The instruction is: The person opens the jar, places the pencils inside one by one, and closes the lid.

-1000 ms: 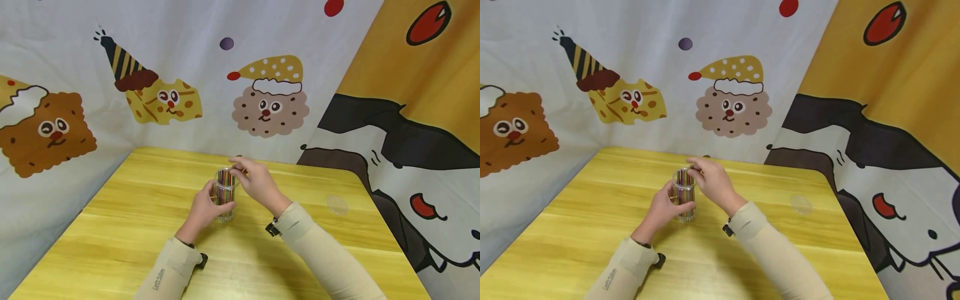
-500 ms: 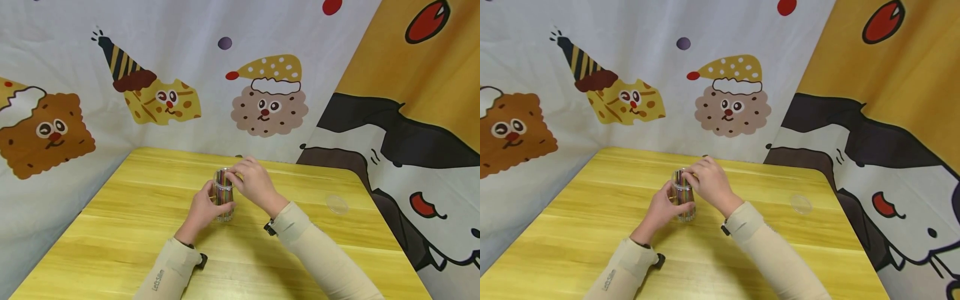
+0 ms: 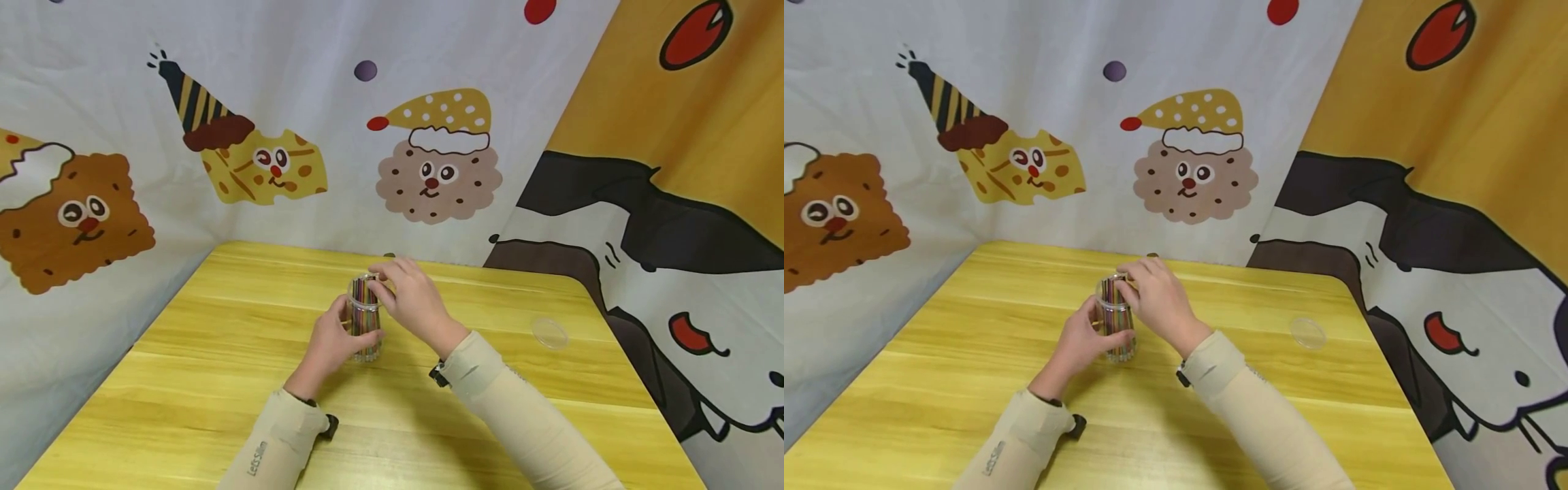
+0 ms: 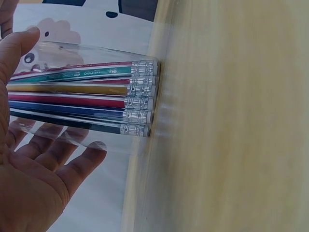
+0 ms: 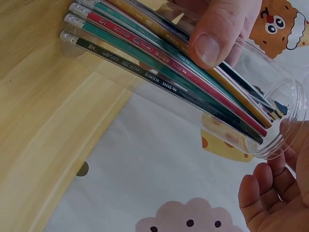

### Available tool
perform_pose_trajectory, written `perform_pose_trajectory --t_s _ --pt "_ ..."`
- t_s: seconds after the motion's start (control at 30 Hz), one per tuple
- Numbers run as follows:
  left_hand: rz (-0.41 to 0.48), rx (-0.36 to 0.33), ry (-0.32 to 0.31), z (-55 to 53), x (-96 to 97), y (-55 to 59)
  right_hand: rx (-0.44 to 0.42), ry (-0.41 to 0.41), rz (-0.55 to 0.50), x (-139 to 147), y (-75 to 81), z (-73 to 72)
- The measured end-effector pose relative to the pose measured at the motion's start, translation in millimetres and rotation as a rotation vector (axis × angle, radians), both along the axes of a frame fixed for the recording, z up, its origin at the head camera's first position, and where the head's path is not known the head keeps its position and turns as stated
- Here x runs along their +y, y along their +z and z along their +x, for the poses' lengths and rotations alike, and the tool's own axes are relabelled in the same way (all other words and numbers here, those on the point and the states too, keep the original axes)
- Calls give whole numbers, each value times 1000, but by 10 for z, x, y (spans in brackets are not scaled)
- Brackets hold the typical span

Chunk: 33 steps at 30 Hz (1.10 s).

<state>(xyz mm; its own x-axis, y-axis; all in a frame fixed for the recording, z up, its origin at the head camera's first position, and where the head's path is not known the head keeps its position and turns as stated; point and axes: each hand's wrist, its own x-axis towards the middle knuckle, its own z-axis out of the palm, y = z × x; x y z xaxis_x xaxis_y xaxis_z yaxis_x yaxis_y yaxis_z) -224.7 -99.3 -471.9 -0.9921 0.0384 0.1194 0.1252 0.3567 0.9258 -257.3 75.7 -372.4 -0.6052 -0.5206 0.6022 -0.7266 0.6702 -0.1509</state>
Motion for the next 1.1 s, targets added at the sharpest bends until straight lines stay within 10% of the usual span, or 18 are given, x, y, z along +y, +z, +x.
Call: perform_pose_trajectory --t_s 0.67,1.1 --pt "-32 -4 11 20 -57 34 -110 -3 -17 -72 19 10" --pt "-77 -41 -55 4 -45 104 -451 -67 -162 623 27 -161"
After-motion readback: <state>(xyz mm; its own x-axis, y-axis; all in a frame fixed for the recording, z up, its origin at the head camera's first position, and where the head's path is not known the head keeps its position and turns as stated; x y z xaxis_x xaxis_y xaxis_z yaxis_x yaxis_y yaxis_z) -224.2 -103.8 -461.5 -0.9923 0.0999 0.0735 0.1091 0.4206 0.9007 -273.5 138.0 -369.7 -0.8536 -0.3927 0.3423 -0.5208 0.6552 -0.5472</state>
